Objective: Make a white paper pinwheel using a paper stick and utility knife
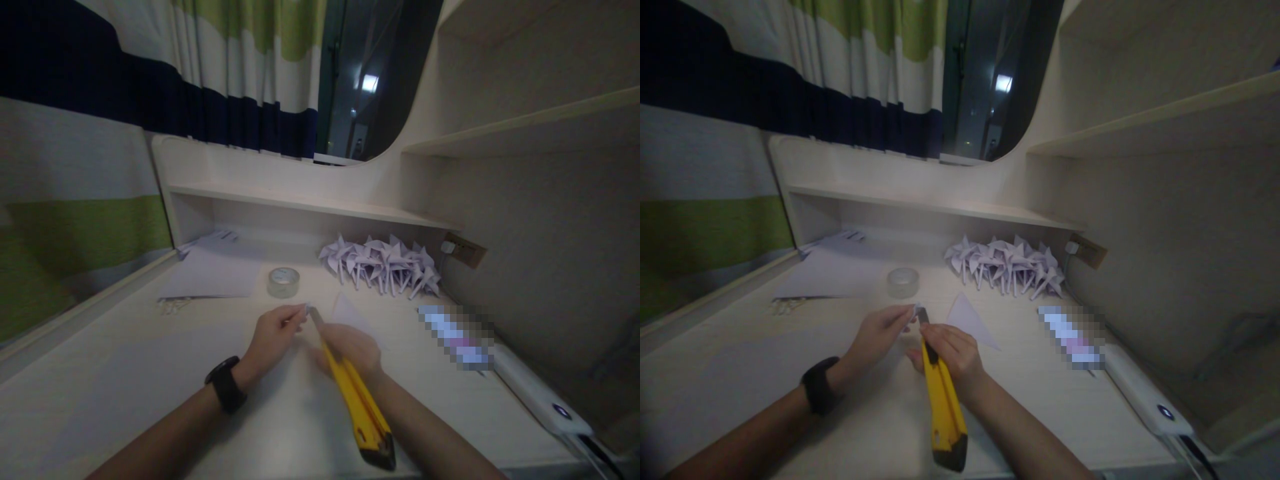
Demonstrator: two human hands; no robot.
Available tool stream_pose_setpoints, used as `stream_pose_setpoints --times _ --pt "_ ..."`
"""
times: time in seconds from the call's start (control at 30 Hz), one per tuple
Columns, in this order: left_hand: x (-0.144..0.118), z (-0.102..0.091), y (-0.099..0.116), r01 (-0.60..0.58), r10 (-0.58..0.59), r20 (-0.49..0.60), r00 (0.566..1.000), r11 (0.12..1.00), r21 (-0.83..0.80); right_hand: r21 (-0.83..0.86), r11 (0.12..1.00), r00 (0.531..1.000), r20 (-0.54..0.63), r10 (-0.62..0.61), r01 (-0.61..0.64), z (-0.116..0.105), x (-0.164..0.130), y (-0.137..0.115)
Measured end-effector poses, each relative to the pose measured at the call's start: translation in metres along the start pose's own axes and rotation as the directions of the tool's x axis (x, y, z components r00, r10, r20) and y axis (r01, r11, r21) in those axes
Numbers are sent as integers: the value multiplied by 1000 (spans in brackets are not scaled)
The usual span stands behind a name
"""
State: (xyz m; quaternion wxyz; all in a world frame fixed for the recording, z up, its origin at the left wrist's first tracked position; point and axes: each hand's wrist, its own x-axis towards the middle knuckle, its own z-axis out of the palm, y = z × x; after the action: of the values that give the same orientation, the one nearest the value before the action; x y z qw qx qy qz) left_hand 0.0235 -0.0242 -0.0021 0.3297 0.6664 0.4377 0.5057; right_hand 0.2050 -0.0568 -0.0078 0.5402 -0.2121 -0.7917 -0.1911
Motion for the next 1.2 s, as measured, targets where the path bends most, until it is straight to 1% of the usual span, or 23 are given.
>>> stream_pose_setpoints --times 0.13,0.27,0.33,0.43,0.57,0.67,0.77,0.83,0.9,0.97,1.03,1.1,1.2 --pt "-2 0 -3 -60 60 -14 998 998 0 5 1000 1000 -24 10 -10 -3 5 -2" --pt "-2 0 -6 -83 84 -8 996 996 26 13 1000 999 -31 8 -8 -4 8 -2" --pt "-2 0 -8 -76 77 -21 997 996 45 9 1000 1000 -30 1 0 -4 8 -2" --pt "-1 0 -9 -36 38 -39 999 998 55 -8 1000 1000 -11 11 -12 -1 5 -1" --pt "1 -1 -7 -6 8 -31 999 999 53 4 1000 1000 14 7 -7 1 -1 0" --pt "3 -4 -3 43 -43 -9 999 999 23 63 998 994 105 -29 22 -2 0 0" --pt "7 -5 -1 69 -68 38 997 998 -16 100 993 969 231 -87 66 -7 4 2" --pt "8 -6 -2 77 -75 70 995 997 -14 113 989 953 274 -126 98 -10 5 3" --pt "8 -6 -3 78 -78 83 993 997 2 111 988 947 290 -139 111 -10 5 3" --pt "7 -6 -5 72 -73 73 995 997 12 93 991 957 265 -116 94 -9 3 3" --pt "7 -5 -5 66 -66 58 996 998 5 74 997 974 219 -52 37 -6 1 1" --pt "7 -4 -5 74 -73 54 996 997 -18 72 997 986 164 -2 -10 -4 1 0" --pt "8 -4 -4 114 -110 63 992 992 -61 72 997 998 53 19 -23 -5 3 1"
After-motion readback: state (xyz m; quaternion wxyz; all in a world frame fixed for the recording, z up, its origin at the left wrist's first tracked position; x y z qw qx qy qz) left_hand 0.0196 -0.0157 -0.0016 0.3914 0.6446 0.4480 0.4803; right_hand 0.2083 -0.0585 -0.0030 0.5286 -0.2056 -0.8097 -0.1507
